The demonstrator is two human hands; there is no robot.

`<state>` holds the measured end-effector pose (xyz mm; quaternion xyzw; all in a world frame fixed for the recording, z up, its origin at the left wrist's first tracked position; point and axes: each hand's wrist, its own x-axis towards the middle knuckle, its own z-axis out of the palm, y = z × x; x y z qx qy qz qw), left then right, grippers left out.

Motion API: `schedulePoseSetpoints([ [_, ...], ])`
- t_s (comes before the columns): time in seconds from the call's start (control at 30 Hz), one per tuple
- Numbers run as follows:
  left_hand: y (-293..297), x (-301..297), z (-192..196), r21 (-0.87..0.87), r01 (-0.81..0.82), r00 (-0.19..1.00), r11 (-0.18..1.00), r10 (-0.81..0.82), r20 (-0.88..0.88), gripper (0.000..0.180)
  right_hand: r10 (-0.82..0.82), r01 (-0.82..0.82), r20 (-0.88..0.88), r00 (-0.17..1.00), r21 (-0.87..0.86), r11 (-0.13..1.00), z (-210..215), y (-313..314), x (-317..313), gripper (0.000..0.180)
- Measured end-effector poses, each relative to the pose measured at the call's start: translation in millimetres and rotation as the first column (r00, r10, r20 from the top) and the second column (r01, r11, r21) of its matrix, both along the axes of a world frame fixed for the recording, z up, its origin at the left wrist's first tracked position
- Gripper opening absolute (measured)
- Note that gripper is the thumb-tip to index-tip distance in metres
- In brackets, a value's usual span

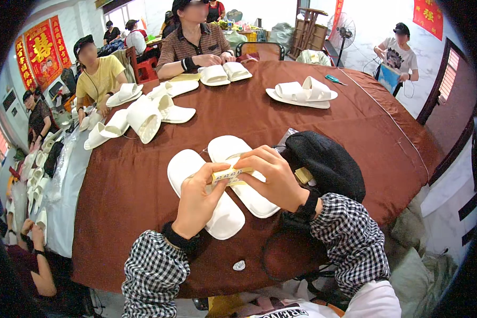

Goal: Applying size labels to the insoles of white slippers and sorting them into groups.

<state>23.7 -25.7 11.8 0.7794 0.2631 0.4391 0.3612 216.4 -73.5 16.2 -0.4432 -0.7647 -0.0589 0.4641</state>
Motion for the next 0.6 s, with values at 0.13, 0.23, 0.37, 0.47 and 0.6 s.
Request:
schedulePoseSetpoints([
  [0.13, 1.0, 0.3, -2.6, 0.008, -0.013, 1.000, 1.000, 0.013, -0.022, 0.023, -0.034, 0.033, 0.023, 0.999, 0.005, 0.999, -0.9, -2.3, -0.8, 0.016],
  [0.23, -0.4, 0.9, -1.1, 0.023, -0.032, 0.999, 0.999, 0.032, -0.037, 0.022, -0.045, 0.045, 0.026, 0.999, 0.016, 0.999, 0.4, -2.9, -1.4, 0.016],
  [0.37, -0.5, -0.7, -1.8, 0.006, -0.022, 1.000, 1.000, 0.022, 0.008, 0.022, -0.038, 0.038, -0.003, 0.999, 0.011, 0.999, 1.9, -2.9, -4.5, 0.017],
  [0.47, -0.5, -1.0, -1.0, -0.043, -0.013, 1.000, 0.999, 0.013, -0.013, 0.023, -0.024, 0.023, -0.024, 0.999, -0.011, 1.000, 1.9, -2.7, -2.3, 0.017],
  [0.6, 0.1, 0.3, -3.0, 0.007, -0.032, 0.999, 0.999, 0.032, 0.005, 0.023, -0.006, 0.005, -0.033, 0.999, -0.013, 1.000, 1.7, -2.3, -0.8, 0.016],
])
